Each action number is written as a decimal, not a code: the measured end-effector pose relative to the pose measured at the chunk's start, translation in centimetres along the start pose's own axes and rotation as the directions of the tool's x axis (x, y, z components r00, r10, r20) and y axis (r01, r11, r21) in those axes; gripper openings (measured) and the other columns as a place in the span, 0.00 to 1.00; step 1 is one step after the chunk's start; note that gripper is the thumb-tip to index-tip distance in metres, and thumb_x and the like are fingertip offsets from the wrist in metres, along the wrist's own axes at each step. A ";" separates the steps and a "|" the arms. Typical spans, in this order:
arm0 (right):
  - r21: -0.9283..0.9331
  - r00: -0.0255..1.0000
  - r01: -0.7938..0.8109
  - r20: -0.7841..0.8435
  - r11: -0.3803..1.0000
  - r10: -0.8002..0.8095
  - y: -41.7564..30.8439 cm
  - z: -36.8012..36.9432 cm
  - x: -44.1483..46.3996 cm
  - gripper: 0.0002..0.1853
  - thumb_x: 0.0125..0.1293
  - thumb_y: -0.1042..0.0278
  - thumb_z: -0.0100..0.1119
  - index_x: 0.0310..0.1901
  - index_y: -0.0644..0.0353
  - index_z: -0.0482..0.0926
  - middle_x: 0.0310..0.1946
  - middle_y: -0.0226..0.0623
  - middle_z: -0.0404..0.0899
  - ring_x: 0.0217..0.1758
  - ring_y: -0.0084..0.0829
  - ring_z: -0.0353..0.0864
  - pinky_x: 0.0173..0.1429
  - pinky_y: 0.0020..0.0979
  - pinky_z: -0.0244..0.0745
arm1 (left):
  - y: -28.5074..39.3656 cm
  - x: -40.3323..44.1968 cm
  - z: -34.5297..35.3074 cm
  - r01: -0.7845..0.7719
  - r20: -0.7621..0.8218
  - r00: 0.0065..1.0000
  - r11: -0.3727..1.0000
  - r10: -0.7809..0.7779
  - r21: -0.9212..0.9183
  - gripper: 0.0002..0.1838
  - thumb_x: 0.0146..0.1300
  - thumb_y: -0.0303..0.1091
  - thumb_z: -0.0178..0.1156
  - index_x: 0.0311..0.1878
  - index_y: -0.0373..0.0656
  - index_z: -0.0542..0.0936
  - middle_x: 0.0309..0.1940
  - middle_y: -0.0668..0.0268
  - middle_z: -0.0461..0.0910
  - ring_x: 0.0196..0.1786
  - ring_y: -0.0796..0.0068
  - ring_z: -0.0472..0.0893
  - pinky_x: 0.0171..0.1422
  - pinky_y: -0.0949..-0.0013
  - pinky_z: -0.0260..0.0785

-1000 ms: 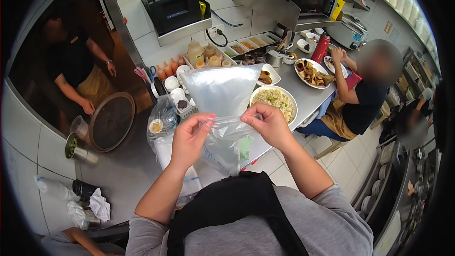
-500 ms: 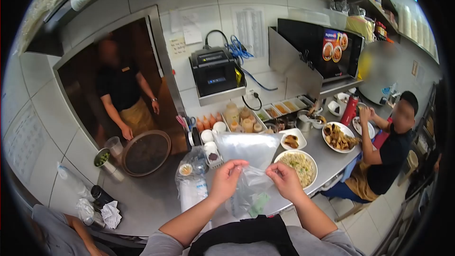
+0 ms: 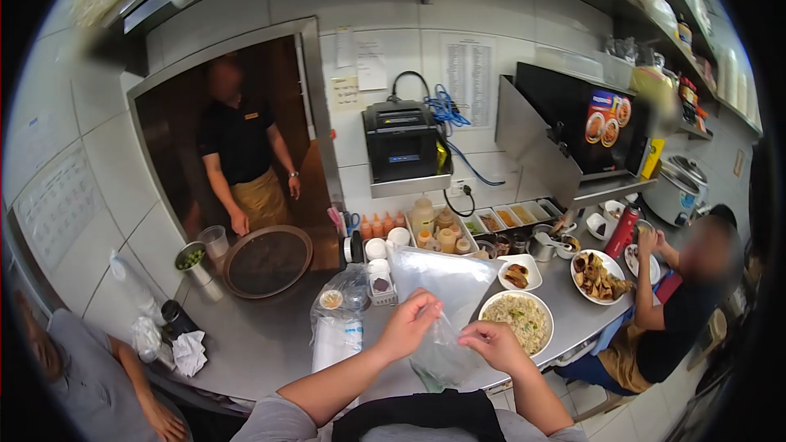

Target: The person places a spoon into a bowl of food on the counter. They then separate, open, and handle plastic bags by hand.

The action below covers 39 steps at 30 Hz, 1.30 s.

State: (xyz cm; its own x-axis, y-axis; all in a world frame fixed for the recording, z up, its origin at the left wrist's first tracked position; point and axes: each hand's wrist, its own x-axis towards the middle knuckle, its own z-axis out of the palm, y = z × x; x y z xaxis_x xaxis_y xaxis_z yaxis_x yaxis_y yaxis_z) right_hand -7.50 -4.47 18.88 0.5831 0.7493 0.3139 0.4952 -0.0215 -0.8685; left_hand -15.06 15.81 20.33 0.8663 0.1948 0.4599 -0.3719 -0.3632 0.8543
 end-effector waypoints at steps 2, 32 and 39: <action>0.073 0.988 -0.103 -0.109 0.992 0.111 0.3 -0.2 0.1 0.04 0.62 0.73 0.61 0.33 0.66 0.79 0.29 0.33 0.81 0.31 0.21 0.77 0.41 0.22 0.72 | -0.1 0.0 -0.1 0.159 0.245 0.969 0.859 -0.041 -0.486 0.12 0.72 0.38 0.48 0.34 0.42 0.73 0.35 0.72 0.72 0.38 0.84 0.69 0.46 0.77 0.62; 0.159 0.996 -0.077 -0.021 0.984 0.081 -1.7 0.2 -3.4 0.11 0.57 0.70 0.68 0.40 0.60 0.77 0.34 0.24 0.78 0.36 0.20 0.74 0.45 0.25 0.71 | -2.0 0.6 -3.5 0.152 0.428 0.901 0.974 -0.067 -0.167 0.15 0.60 0.23 0.58 0.50 0.43 0.78 0.46 0.64 0.76 0.53 0.72 0.75 0.59 0.68 0.66; -0.418 0.993 -0.028 0.095 0.908 0.074 -2.7 0.0 -3.4 0.14 0.55 0.66 0.70 0.40 0.59 0.80 0.34 0.32 0.78 0.38 0.23 0.76 0.44 0.26 0.70 | 0.5 1.0 -5.8 -0.482 0.466 0.758 0.873 0.457 -0.073 0.10 0.65 0.26 0.52 0.46 0.41 0.80 0.49 0.62 0.76 0.53 0.67 0.76 0.60 0.64 0.66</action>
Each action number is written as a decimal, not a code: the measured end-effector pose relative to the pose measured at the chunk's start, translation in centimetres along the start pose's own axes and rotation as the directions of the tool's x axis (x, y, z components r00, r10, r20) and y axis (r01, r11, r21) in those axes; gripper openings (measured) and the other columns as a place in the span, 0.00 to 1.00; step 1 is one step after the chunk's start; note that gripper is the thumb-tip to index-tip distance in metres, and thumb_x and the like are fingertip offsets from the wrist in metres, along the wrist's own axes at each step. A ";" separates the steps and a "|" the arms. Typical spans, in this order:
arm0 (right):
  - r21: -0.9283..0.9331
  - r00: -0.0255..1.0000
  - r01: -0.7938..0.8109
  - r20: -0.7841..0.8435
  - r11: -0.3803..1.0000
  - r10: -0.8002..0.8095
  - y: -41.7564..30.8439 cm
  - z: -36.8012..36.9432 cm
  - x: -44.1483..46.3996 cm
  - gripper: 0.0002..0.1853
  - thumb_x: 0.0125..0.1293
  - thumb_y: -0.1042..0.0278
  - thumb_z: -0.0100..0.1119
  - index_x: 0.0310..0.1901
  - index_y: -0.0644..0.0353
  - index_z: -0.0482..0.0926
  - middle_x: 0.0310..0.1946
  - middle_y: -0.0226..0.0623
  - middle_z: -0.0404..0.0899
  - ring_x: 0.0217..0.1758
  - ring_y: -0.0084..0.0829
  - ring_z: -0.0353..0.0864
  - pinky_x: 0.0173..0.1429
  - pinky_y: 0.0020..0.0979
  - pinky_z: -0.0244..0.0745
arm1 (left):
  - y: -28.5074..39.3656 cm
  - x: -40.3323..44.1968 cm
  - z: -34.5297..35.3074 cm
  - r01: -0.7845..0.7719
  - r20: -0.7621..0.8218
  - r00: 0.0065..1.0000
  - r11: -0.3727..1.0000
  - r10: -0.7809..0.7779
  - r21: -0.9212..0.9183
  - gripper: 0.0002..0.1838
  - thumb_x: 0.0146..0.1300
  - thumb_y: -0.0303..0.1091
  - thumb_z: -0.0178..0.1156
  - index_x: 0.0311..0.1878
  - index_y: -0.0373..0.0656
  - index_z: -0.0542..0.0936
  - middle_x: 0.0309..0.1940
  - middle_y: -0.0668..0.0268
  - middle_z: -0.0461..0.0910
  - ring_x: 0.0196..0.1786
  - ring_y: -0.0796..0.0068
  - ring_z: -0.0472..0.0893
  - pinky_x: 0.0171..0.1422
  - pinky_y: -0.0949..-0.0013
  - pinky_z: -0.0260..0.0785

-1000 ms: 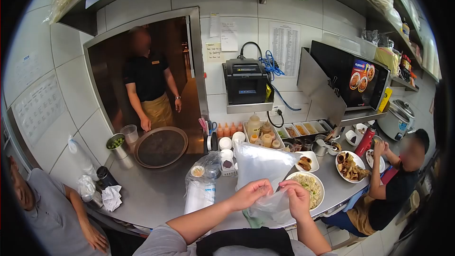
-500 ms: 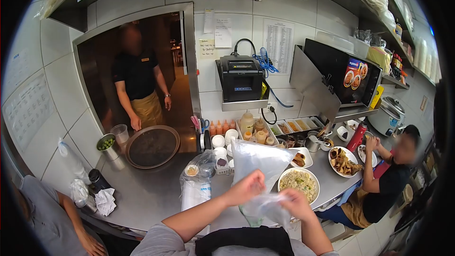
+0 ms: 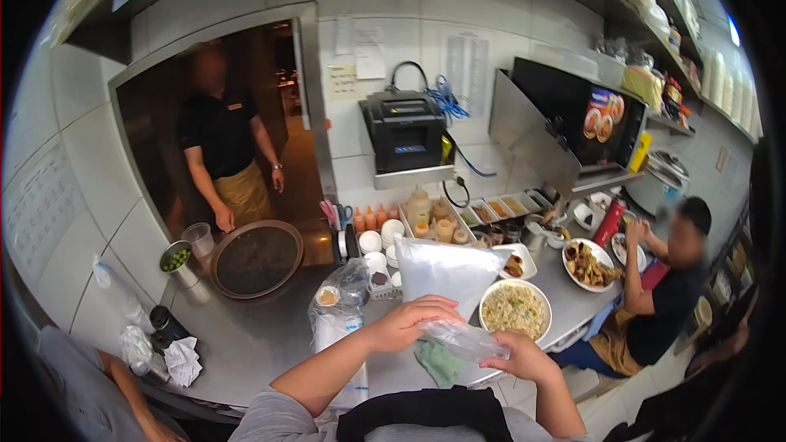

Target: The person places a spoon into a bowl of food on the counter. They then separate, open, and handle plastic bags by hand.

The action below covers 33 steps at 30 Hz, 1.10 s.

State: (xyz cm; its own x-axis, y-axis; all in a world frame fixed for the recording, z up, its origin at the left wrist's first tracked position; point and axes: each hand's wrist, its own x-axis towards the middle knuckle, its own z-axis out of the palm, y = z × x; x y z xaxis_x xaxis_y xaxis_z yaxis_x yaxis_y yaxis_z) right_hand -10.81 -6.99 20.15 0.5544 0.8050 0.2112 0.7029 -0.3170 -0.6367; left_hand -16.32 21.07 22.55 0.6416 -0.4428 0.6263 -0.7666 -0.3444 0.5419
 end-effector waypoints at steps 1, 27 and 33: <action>0.012 0.999 -0.032 -0.011 0.999 0.032 0.3 0.0 -0.5 0.14 0.55 0.66 0.70 0.40 0.59 0.80 0.34 0.32 0.78 0.38 0.23 0.76 0.44 0.26 0.70 | 0.4 -0.3 0.3 0.087 -0.016 0.996 0.977 -0.092 -0.195 0.11 0.66 0.30 0.52 0.47 0.40 0.80 0.49 0.63 0.77 0.50 0.68 0.77 0.58 0.64 0.67; 0.961 0.910 0.013 -0.126 0.275 0.395 2.8 1.2 0.0 0.21 0.55 0.85 0.55 0.51 0.58 0.68 0.41 0.29 0.76 0.43 0.19 0.76 0.46 0.21 0.72 | -3.0 -0.9 3.2 0.665 -0.183 0.710 0.733 -0.680 -0.141 0.32 0.52 0.17 0.54 0.63 0.48 0.69 0.47 0.65 0.73 0.50 0.77 0.73 0.53 0.77 0.67; 0.672 0.825 -0.016 -0.410 0.741 0.389 7.8 3.4 1.3 0.23 0.53 0.89 0.50 0.51 0.57 0.71 0.39 0.27 0.74 0.38 0.18 0.74 0.42 0.20 0.72 | -3.4 -1.9 3.0 0.403 -0.007 0.839 0.630 -0.544 -0.664 0.34 0.51 0.12 0.47 0.65 0.43 0.67 0.60 0.65 0.68 0.48 0.76 0.73 0.56 0.76 0.65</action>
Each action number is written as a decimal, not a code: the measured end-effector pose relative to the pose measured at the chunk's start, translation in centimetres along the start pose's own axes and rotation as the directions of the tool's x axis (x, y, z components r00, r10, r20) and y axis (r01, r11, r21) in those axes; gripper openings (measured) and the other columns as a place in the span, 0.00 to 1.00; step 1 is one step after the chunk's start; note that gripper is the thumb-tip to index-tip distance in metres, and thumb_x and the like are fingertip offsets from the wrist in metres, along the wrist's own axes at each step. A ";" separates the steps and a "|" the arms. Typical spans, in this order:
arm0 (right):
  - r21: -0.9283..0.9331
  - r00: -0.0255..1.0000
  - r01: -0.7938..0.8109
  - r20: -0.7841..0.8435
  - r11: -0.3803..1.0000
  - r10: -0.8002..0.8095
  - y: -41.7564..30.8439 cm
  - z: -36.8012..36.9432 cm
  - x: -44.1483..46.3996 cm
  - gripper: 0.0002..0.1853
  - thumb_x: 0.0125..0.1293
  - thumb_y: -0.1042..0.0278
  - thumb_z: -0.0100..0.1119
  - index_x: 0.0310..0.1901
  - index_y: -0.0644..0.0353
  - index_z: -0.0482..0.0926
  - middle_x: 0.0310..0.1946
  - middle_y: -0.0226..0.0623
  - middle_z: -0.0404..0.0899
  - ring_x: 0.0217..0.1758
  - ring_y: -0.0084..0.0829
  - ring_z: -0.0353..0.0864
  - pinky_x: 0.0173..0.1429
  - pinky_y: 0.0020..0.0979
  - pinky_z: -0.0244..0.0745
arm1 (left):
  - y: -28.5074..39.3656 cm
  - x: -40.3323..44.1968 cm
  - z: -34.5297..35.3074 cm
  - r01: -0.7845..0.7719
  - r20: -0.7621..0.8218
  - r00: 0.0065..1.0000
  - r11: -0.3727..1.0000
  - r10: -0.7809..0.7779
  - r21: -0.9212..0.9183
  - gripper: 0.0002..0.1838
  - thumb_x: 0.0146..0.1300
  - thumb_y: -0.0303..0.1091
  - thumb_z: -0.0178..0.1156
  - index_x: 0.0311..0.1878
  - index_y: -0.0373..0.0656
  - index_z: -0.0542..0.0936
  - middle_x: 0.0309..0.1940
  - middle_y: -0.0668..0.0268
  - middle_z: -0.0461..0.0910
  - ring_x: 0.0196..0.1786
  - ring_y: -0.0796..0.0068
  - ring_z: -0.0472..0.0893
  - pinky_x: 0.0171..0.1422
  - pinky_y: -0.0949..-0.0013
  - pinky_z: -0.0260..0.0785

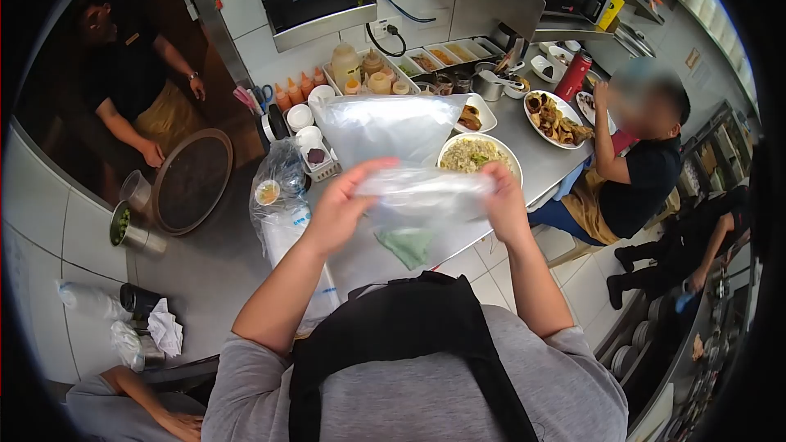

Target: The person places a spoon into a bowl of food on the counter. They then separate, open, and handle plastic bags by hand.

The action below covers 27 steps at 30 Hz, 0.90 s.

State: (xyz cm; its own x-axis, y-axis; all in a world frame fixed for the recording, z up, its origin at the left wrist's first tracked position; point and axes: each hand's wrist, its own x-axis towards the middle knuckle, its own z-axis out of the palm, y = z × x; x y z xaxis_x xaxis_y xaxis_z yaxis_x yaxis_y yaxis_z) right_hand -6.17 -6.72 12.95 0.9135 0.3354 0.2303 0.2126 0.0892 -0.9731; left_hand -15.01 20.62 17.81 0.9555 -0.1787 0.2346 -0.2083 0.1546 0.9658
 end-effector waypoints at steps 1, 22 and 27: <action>0.271 0.983 0.105 -0.173 0.957 -0.059 0.6 0.1 1.1 0.25 0.52 0.90 0.46 0.51 0.57 0.72 0.39 0.27 0.75 0.35 0.17 0.73 0.38 0.20 0.71 | 1.0 -0.7 0.8 0.118 0.156 0.984 0.971 -0.086 -0.209 0.35 0.52 0.13 0.49 0.67 0.42 0.65 0.61 0.66 0.68 0.49 0.79 0.73 0.54 0.77 0.65; 0.556 0.991 -0.127 0.107 0.821 0.081 -7.2 1.9 7.7 0.16 0.61 0.84 0.50 0.50 0.62 0.71 0.39 0.31 0.76 0.39 0.22 0.77 0.48 0.27 0.74 | 4.3 2.5 -5.2 -0.085 -0.275 0.961 0.975 0.025 -0.207 0.12 0.67 0.27 0.49 0.49 0.34 0.77 0.44 0.64 0.78 0.45 0.79 0.77 0.53 0.72 0.70; 0.179 0.972 -0.230 0.088 0.957 0.217 -4.7 2.4 13.6 0.10 0.64 0.73 0.55 0.47 0.57 0.76 0.32 0.25 0.77 0.30 0.17 0.75 0.31 0.21 0.71 | 4.7 7.2 -6.5 -0.112 -0.357 0.934 0.923 -0.029 -0.367 0.13 0.68 0.27 0.48 0.52 0.35 0.74 0.44 0.63 0.77 0.44 0.77 0.77 0.50 0.71 0.72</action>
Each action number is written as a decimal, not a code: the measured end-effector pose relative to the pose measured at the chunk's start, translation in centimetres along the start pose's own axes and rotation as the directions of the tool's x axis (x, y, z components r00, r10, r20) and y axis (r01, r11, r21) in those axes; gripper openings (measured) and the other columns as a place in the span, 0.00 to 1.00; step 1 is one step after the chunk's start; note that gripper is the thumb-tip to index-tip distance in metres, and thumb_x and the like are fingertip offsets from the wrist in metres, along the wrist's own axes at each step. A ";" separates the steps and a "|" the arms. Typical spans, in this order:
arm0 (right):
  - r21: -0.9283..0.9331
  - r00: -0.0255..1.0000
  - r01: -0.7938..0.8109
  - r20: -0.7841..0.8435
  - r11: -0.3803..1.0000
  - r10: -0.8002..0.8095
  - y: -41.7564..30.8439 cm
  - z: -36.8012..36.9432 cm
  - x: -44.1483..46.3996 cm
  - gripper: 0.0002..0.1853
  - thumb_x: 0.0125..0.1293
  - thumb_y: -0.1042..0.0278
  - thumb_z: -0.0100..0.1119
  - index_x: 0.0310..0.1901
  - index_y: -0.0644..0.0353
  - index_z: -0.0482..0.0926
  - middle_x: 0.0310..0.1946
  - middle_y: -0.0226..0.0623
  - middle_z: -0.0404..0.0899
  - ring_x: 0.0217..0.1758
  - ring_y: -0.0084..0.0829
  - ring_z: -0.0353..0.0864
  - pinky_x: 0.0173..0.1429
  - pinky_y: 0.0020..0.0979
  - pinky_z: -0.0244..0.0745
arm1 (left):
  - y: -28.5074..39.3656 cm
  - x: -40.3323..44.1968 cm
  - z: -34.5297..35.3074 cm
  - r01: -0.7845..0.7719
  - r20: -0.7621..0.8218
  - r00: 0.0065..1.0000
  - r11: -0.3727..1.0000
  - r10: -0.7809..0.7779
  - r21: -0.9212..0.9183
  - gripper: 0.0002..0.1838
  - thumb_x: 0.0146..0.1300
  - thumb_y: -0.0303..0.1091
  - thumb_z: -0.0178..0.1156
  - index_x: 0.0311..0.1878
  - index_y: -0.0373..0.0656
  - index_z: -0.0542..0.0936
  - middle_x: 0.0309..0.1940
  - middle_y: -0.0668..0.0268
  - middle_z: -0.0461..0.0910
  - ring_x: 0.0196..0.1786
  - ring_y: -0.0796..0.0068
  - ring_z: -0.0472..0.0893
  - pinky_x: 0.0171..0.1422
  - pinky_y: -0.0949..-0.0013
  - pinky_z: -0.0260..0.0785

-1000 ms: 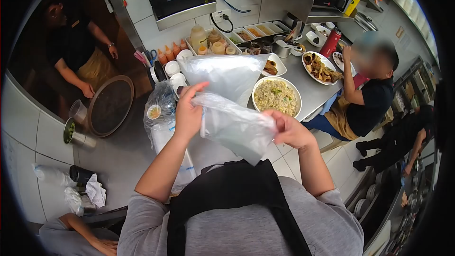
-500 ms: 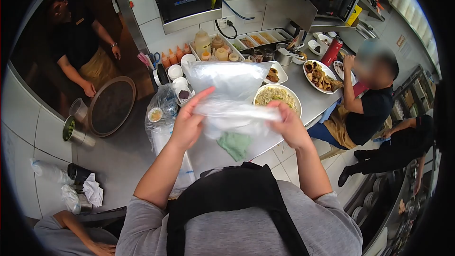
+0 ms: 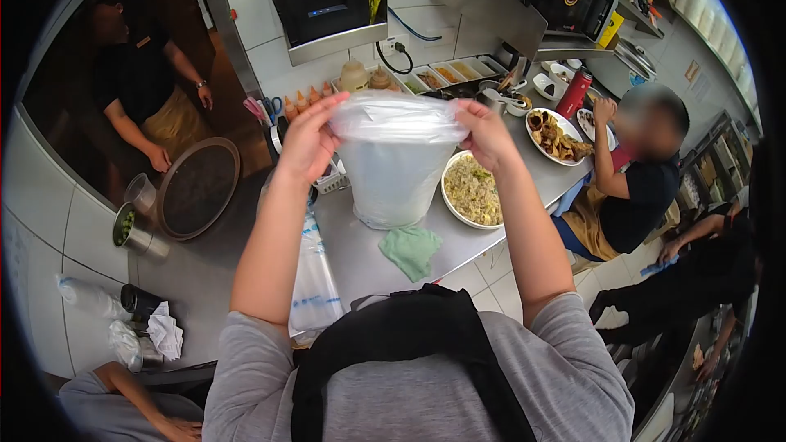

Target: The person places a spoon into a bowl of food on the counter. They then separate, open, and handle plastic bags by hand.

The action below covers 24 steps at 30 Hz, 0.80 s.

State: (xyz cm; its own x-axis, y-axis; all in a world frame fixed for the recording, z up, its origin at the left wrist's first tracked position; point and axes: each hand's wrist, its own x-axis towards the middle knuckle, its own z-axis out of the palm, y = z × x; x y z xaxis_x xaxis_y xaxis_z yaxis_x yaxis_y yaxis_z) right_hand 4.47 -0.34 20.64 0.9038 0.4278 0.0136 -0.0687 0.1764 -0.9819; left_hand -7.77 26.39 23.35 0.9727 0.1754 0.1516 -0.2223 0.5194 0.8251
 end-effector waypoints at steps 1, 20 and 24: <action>0.011 0.996 -0.053 -0.066 0.999 0.054 1.4 0.5 0.7 0.09 0.65 0.70 0.55 0.47 0.54 0.76 0.28 0.22 0.77 0.24 0.15 0.72 0.23 0.19 0.64 | -1.5 0.9 -1.9 -0.005 0.000 1.000 1.000 0.005 0.000 0.13 0.68 0.27 0.48 0.52 0.35 0.74 0.44 0.63 0.77 0.44 0.77 0.77 0.50 0.71 0.72; 0.298 0.920 -0.392 0.135 0.870 0.368 6.1 -0.2 2.7 0.07 0.69 0.65 0.52 0.41 0.58 0.76 0.28 0.26 0.79 0.20 0.14 0.72 0.18 0.14 0.57 | -14.0 -0.8 -7.8 0.040 -0.192 0.977 0.965 -0.092 -0.258 0.14 0.67 0.23 0.46 0.55 0.40 0.68 0.50 0.60 0.76 0.51 0.69 0.78 0.57 0.66 0.71; 0.371 0.932 -0.360 0.176 0.856 0.316 10.8 -1.1 3.5 0.08 0.70 0.67 0.50 0.42 0.61 0.75 0.27 0.28 0.78 0.20 0.16 0.71 0.17 0.17 0.57 | -15.5 -1.6 -8.3 0.014 -0.237 0.970 0.989 -0.048 -0.144 0.13 0.68 0.25 0.47 0.55 0.41 0.67 0.50 0.61 0.75 0.53 0.69 0.75 0.59 0.65 0.68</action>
State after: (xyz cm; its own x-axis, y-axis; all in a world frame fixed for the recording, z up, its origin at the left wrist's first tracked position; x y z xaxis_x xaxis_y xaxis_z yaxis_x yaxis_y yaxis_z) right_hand 7.34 2.13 9.86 0.7462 0.6109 -0.2645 -0.5412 0.3253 -0.7754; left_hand -6.45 25.03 5.82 0.9390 0.3432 -0.0216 -0.2158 0.6369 0.7402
